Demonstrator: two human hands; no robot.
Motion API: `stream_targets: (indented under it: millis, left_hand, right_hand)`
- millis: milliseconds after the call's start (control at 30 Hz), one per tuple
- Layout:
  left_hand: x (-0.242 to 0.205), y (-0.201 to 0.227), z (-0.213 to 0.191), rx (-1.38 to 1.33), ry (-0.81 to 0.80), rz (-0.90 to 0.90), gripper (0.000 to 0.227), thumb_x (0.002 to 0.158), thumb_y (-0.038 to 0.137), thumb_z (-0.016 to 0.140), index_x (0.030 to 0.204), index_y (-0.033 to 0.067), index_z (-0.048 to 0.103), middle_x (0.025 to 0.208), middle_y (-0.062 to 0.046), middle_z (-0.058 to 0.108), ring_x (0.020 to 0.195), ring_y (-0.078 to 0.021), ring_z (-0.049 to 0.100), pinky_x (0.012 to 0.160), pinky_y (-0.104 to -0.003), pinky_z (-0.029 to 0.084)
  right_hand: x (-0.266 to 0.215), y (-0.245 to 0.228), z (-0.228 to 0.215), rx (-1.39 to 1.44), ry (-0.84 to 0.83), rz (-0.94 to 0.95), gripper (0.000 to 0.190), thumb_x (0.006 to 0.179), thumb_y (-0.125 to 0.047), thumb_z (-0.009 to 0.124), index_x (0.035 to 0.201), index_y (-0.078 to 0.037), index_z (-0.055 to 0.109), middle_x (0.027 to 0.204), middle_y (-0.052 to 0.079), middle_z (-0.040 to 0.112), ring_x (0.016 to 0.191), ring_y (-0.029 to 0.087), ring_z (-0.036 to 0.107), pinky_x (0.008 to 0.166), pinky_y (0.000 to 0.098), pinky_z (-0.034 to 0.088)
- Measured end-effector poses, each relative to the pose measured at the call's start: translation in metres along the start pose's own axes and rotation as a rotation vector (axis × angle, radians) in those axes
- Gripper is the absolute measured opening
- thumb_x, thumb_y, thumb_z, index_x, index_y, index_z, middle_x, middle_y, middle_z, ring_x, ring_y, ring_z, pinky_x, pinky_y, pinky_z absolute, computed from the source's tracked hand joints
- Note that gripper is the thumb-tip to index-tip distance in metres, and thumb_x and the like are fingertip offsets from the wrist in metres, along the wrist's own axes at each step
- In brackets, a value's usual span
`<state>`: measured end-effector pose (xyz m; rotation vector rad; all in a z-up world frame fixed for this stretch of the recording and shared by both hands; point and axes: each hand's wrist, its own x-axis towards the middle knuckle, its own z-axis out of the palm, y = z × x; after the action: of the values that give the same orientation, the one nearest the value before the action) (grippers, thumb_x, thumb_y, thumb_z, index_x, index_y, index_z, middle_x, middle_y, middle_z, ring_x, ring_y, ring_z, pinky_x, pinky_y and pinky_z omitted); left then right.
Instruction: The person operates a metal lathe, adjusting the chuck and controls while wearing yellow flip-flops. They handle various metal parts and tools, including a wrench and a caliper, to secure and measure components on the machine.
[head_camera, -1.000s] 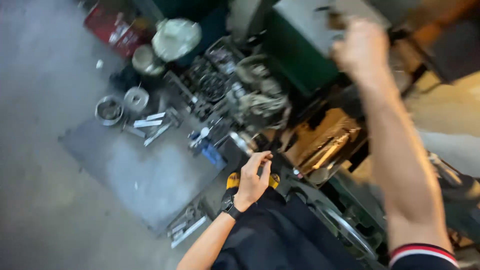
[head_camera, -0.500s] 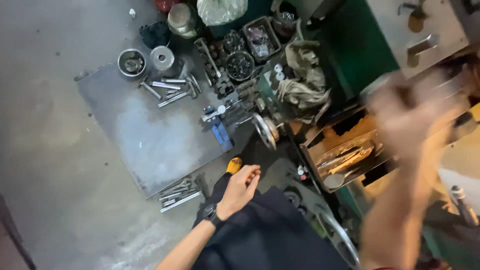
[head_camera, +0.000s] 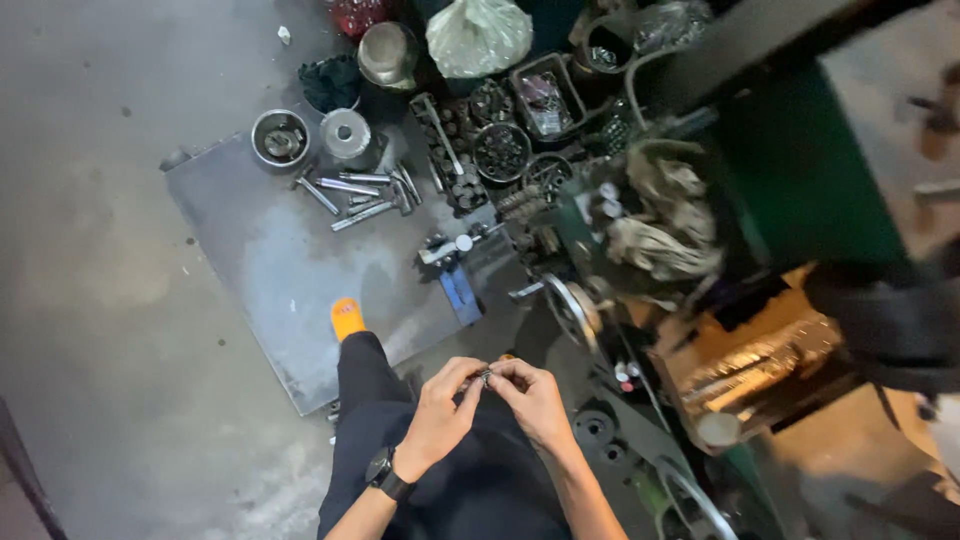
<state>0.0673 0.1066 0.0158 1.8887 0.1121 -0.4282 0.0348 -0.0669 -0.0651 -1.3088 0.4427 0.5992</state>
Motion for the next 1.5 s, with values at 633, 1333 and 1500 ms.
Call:
stream_targets:
  millis: [633, 1333, 1500]
  left_hand:
    - [0.233, -0.324, -0.348, 0.003, -0.315, -0.055, 0.012, 0.088, -0.006, 0.063, 0.099, -0.0027, 0.066, 0.098, -0.017, 0.070, 0.091, -0.0355, 0.072, 0.078, -0.038, 0.058]
    - [0.571, -0.688, -0.186, 0.440, -0.630, 0.637, 0.028, 0.092, 0.012, 0.066, 0.118, 0.0004, 0.063, 0.114, -0.019, 0.067, 0.104, -0.0391, 0.064, 0.089, -0.046, 0.052]
    - [0.566, -0.673, -0.181, 0.423, -0.759, 0.634, 0.029, 0.090, 0.012, 0.066, 0.117, 0.0008, 0.063, 0.111, -0.019, 0.067, 0.103, -0.0396, 0.064, 0.088, -0.047, 0.052]
  right_hand:
    - [0.324, 0.090, 0.374, -0.317, 0.296, 0.120, 0.011, 0.087, -0.007, 0.069, 0.090, 0.004, 0.071, 0.096, 0.011, 0.075, 0.081, 0.022, 0.074, 0.072, 0.0324, 0.057]
    - [0.759, 0.395, 0.027, -1.130, 0.620, -0.246, 0.017, 0.092, -0.014, 0.068, 0.102, -0.003, 0.077, 0.098, 0.021, 0.068, 0.092, 0.043, 0.066, 0.081, 0.0517, 0.051]
    - [0.795, 0.436, 0.020, -0.959, 0.678, -0.108, 0.017, 0.091, -0.014, 0.068, 0.104, -0.008, 0.077, 0.101, 0.019, 0.072, 0.094, 0.041, 0.069, 0.084, 0.0494, 0.053]
